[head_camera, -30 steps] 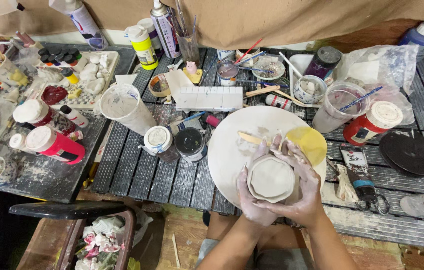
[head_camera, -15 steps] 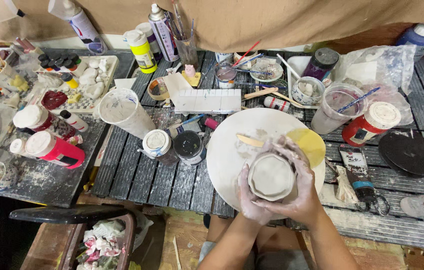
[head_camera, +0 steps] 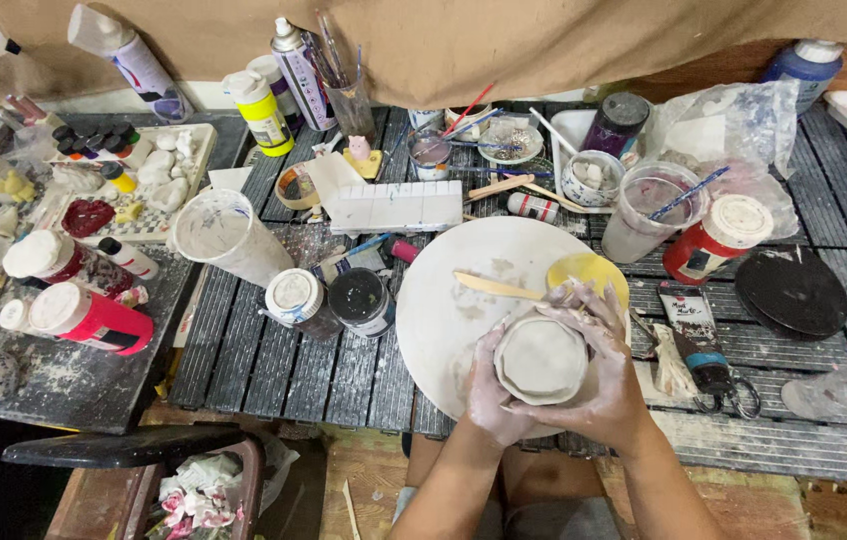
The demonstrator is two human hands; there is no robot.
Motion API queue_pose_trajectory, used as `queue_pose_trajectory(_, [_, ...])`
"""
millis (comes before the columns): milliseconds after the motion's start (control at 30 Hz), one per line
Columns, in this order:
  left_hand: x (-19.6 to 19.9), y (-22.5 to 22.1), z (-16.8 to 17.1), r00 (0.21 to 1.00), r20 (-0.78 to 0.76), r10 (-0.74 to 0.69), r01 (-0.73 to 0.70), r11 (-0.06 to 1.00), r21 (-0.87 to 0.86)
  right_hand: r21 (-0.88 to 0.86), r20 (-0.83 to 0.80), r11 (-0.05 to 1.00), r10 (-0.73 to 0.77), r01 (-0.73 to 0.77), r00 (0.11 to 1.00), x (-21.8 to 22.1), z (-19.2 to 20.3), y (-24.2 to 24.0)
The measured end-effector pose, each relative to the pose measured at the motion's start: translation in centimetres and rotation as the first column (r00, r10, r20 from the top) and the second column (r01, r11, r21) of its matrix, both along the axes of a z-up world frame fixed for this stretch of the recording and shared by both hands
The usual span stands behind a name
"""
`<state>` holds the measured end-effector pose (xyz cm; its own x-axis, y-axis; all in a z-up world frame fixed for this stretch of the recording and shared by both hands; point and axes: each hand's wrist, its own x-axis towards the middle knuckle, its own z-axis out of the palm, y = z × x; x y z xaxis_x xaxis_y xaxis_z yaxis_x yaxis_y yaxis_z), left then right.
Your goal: The person shapes a small clay pot on a pottery wheel using a yellow sponge and a wooden stick. They smooth the exterior and interior surfaces, occasionally lifting the pot to inspect it before continuing to refine the shape.
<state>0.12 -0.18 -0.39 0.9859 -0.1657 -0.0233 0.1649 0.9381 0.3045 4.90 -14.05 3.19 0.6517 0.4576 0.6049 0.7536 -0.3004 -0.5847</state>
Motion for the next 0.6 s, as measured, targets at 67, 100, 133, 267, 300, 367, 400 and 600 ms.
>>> queue_pose_trajectory(67, [0.2,-0.2,-0.2,1.0,0.006,-0.002,0.002,1.0,-0.005,-0.042,0.013,0.999,-0.012,0.012,1.0,-0.1,0.2,-0.1])
queue_pose_trajectory(100, [0.2,-0.3,-0.2,0.999,0.038,-0.004,0.004,1.0,-0.009,0.059,-0.061,0.998,0.014,-0.01,0.998,-0.3,0.3,-0.1])
queue_pose_trajectory(133, [0.2,-0.5,0.0,0.997,0.071,-0.006,0.007,1.0,-0.013,0.16,-0.13,0.987,0.047,-0.026,0.99,-0.4,0.4,0.0])
queue_pose_trajectory(267, [0.6,-1.5,1.9,0.998,0.045,0.034,-0.03,0.995,-0.091,0.018,-0.01,0.997,-0.076,0.077,0.997,-0.6,1.8,-0.4])
queue_pose_trajectory(300, [0.5,-1.7,2.6,0.995,0.082,0.055,-0.049,0.996,-0.069,0.029,0.002,0.996,-0.088,0.088,0.996,-0.7,2.2,-0.6])
queue_pose_trajectory(367, [0.5,-2.4,4.0,0.98,0.162,0.112,-0.104,0.993,-0.061,0.05,0.025,0.993,-0.11,0.109,0.994,-0.8,3.1,-1.1])
queue_pose_trajectory(400, [0.4,-2.9,4.6,0.967,0.204,0.15,-0.137,0.988,-0.076,0.086,-0.001,0.993,-0.086,0.086,0.996,-0.8,3.6,-1.4])
queue_pose_trajectory(600, [0.8,-3.8,7.1,0.936,0.317,0.151,-0.125,0.987,-0.102,0.157,-0.177,0.987,-0.015,0.044,0.984,-0.8,5.8,-2.1])
